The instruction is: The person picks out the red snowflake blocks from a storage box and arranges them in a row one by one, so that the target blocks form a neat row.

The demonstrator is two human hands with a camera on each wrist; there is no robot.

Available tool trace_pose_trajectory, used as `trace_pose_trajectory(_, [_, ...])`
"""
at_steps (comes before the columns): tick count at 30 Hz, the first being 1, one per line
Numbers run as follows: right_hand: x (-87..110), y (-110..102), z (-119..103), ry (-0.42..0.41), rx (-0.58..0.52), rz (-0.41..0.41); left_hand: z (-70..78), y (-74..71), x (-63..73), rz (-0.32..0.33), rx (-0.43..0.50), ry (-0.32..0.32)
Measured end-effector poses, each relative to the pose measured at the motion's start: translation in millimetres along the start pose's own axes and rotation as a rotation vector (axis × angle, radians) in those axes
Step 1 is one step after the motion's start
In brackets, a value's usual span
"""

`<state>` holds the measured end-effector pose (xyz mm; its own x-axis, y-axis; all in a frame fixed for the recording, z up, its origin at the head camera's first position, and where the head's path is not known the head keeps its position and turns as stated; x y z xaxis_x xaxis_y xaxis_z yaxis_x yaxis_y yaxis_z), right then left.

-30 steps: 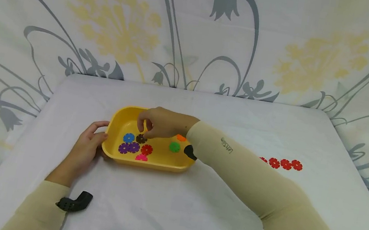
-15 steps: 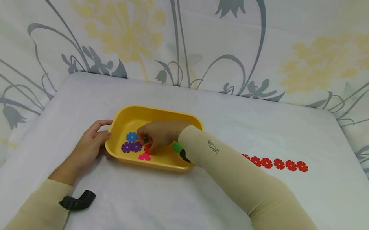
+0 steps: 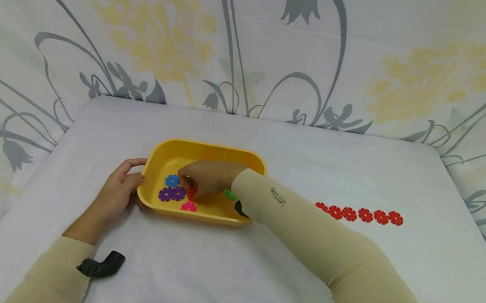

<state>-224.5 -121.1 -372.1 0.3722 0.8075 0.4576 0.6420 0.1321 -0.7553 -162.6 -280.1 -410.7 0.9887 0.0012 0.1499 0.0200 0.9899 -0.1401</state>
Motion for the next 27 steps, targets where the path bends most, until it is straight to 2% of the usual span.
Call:
trace_pose_trajectory(4, [11.1, -9, -6, -0.021, -0.067, 0.009, 0.0, 1.0, 0.4, -0.004, 0.001, -0.010])
trace_pose_trajectory(7, [30.2, -30, -8, -0.058, -0.114, 0.085, -0.8, 0.7, 0.3, -0.003, -0.005, -0.013])
trace_pose_trajectory(9, [48.1, -48, -4, -0.085, -0.121, 0.187, -1.2, 0.5, 0.2, -0.003, -0.012, -0.013])
trace_pose_trajectory(14, [112.4, -83, 25, -0.049, -0.162, 0.525, -1.3, -0.4, -0.3, -0.013, -0.018, -0.003])
trace_pose_trajectory(17, [161.2, -86, 56, 0.034, -0.188, 0.743, 0.1, -1.5, 0.1, -0.016, -0.022, 0.010])
trace_pose_trajectory(20, [212.1, -75, 94, 0.169, -0.212, 0.907, 1.6, -1.5, 0.5, -0.023, -0.024, 0.020])
trace_pose_trajectory(23, [261.1, -55, 133, 0.330, -0.234, 0.987, 1.4, -0.2, 0.6, -0.030, -0.024, 0.025])
trace_pose_trajectory(27, [319.9, -28, 180, 0.520, -0.223, 1.011, -0.6, 1.2, 0.4, -0.017, -0.027, 0.028])
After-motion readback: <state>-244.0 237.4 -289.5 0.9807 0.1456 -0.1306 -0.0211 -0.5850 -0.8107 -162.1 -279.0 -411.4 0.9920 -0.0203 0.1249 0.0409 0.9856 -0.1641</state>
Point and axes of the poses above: each hand's wrist, its own x-axis away from the middle knuckle, its own y-axis out of the palm, z = x × y, the point moved 7 cm from there along -x, towards the middle knuckle, and after that the axes turned 1 degree about x, right-handed, at the moved point
